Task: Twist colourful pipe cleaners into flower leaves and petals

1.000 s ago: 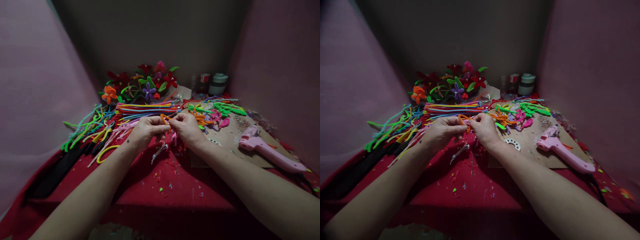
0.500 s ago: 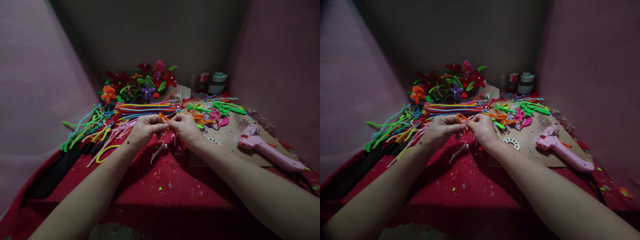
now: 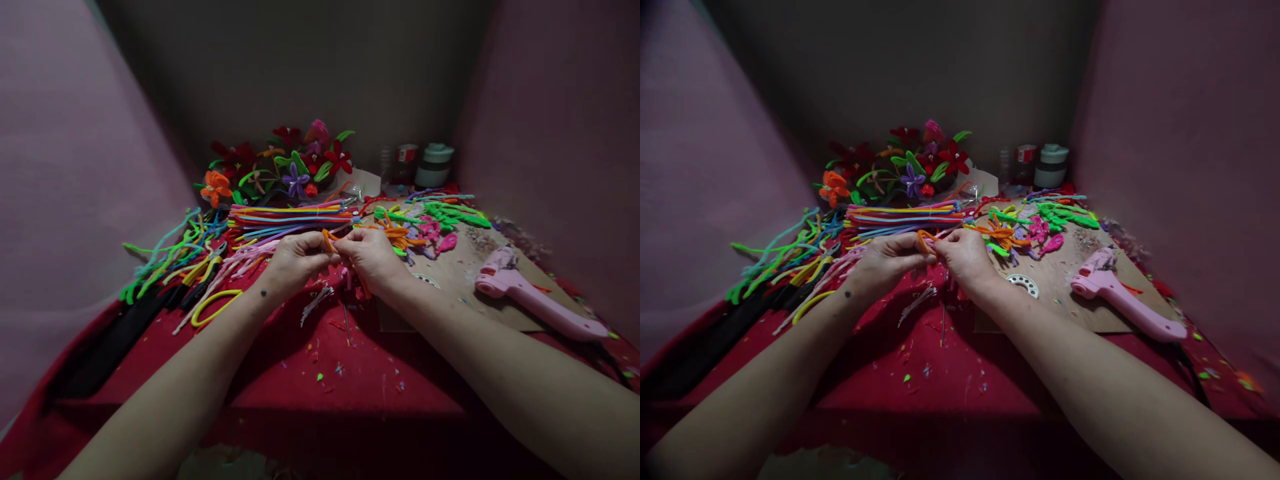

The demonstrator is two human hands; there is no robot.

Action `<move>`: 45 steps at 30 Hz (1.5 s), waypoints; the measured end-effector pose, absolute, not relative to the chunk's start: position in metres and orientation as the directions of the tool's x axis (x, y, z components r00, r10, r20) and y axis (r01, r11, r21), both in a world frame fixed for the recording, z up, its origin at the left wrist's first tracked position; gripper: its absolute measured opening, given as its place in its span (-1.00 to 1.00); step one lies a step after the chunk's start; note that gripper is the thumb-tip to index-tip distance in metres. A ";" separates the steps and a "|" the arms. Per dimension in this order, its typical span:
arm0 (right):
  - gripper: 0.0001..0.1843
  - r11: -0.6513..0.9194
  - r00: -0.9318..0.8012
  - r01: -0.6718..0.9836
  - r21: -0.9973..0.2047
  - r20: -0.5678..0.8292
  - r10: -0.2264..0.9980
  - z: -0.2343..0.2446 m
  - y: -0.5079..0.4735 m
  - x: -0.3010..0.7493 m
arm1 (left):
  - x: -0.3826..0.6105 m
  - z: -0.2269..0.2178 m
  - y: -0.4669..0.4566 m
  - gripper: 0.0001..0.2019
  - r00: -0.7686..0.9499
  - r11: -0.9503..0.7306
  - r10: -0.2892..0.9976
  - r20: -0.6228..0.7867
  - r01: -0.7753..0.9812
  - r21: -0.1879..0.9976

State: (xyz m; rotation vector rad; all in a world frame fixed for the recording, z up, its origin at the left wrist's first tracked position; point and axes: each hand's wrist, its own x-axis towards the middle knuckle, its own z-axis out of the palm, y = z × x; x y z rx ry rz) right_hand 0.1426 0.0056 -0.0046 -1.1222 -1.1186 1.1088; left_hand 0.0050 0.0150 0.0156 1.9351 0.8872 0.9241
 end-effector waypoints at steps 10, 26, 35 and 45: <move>-0.78 0.026 0.057 -0.229 -0.973 0.013 0.998 -0.005 0.006 0.142 | 0.003 0.019 0.014 -0.74 0.481 -0.257 0.867 0.135 0.197 0.946; -0.79 0.060 0.106 -0.223 -0.973 0.037 0.994 -0.005 0.006 0.143 | 0.002 0.010 0.015 -0.66 0.402 -0.648 0.681 0.612 0.719 0.250; -0.82 0.044 0.087 -0.299 -0.953 0.018 0.996 -0.009 0.008 0.142 | 0.002 0.013 0.003 -0.65 0.524 -0.573 0.622 0.582 0.811 -0.117; -0.90 -0.084 0.047 -0.475 -0.876 -0.121 0.992 -0.003 0.010 0.145 | 0.007 0.010 0.002 -0.67 0.479 -0.605 0.750 0.456 0.775 0.182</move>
